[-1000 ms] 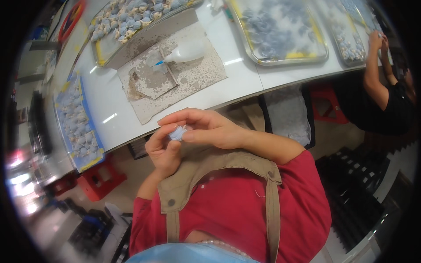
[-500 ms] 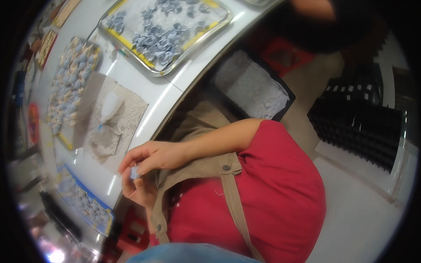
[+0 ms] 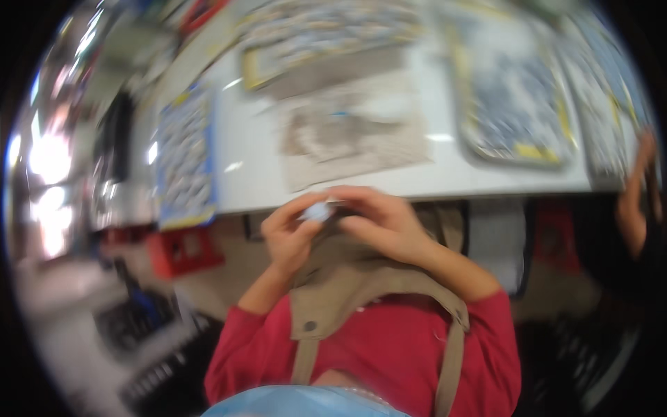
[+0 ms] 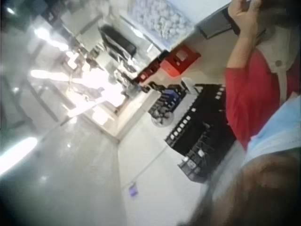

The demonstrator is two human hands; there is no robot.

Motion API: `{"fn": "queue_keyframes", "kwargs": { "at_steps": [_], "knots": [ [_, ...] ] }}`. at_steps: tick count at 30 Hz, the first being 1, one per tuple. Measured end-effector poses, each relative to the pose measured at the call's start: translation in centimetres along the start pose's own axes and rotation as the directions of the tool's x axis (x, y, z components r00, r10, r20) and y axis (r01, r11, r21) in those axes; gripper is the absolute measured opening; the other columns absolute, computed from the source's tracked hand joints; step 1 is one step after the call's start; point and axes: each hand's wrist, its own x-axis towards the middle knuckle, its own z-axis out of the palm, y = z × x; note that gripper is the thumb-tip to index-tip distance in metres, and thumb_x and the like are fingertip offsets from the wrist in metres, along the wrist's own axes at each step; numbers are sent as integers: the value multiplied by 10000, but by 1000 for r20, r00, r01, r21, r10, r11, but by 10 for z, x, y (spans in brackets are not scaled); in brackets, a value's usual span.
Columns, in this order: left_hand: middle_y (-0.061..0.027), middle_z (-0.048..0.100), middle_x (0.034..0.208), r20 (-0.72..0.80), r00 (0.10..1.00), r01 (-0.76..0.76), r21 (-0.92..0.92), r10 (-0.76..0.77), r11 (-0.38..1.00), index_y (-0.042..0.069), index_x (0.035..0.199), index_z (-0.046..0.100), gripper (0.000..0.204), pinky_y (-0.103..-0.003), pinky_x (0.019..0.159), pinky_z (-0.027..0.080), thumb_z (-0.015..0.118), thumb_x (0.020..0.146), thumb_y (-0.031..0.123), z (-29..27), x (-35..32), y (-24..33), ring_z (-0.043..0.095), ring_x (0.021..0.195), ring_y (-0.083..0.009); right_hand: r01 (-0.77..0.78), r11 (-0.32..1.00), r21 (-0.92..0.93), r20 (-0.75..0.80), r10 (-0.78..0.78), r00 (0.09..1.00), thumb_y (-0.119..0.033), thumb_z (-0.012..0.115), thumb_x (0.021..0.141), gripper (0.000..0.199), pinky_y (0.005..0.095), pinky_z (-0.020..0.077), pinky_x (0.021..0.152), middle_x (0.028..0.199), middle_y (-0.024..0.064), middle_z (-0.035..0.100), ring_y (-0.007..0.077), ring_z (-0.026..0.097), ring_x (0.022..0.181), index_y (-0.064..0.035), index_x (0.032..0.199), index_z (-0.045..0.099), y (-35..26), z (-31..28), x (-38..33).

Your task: The person repeatedly picks up small dough wrappers, applies filling from a squeeze bottle, and seals them by hand. The finished dumplings are placed onto a metal tray.

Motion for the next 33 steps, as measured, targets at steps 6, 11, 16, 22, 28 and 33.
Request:
{"fn": "queue_keyframes", "kwargs": {
  "at_steps": [6, 11, 16, 22, 28, 33],
  "knots": [
    [-4, 609, 852, -490, 680, -18, 732, 545, 681, -10, 1082, 602, 269, -191, 605, 434, 603, 814, 2, -118, 25, 23, 517, 681, -61, 7, 957, -291, -211, -71, 975, -9, 522, 859, 263, 281, 369, 935, 1147, 106, 564, 156, 511, 1072, 22, 1119, 537, -7, -16, 16],
    [-85, 645, 871, -589, 407, 203, 804, 698, 560, 13, 1098, 605, 270, -272, 672, 475, 596, 837, 86, -254, 20, 1, 584, 729, -149, 71, 930, -361, -265, -175, 948, -17, 515, 869, 183, 264, 396, 886, 1032, 99, 603, 137, 543, 979, 27, 1039, 567, -8, -22, 14],
    [-130, 652, 901, -474, 426, 206, 880, 770, 428, -11, 1018, 628, 227, -292, 712, 504, 613, 822, 101, -244, 56, 16, 625, 757, -189, 96, 897, -431, -322, -252, 912, -25, 522, 874, 161, 248, 412, 840, 981, 85, 612, 124, 552, 937, 22, 1017, 579, -9, -34, 22],
    [-72, 647, 807, -74, 710, -301, 867, 700, 396, 42, 975, 652, 187, -249, 669, 469, 635, 809, 126, -148, 197, 44, 597, 718, -129, 110, 851, -513, -385, -343, 857, -23, 525, 876, 158, 230, 424, 801, 942, 79, 619, 114, 565, 891, 19, 1018, 580, -12, -35, 30],
    [-103, 592, 950, 336, 719, -338, 934, 608, -115, 91, 1032, 576, 296, -383, 758, 465, 624, 740, 77, -111, 311, 0, 575, 888, -269, 130, 824, -552, -393, -394, 831, -12, 524, 872, 152, 228, 426, 796, 925, 81, 620, 116, 566, 890, 22, 1008, 585, -16, -39, 28],
    [-97, 573, 857, 233, 787, -326, 943, 571, 64, 133, 1045, 574, 325, -344, 728, 473, 601, 730, 58, -109, 327, -22, 575, 837, -274, 101, 804, -586, -416, -406, 814, -6, 526, 864, 155, 234, 428, 800, 923, 82, 623, 132, 572, 888, 28, 1003, 586, -24, -49, 24]
  ]
}}
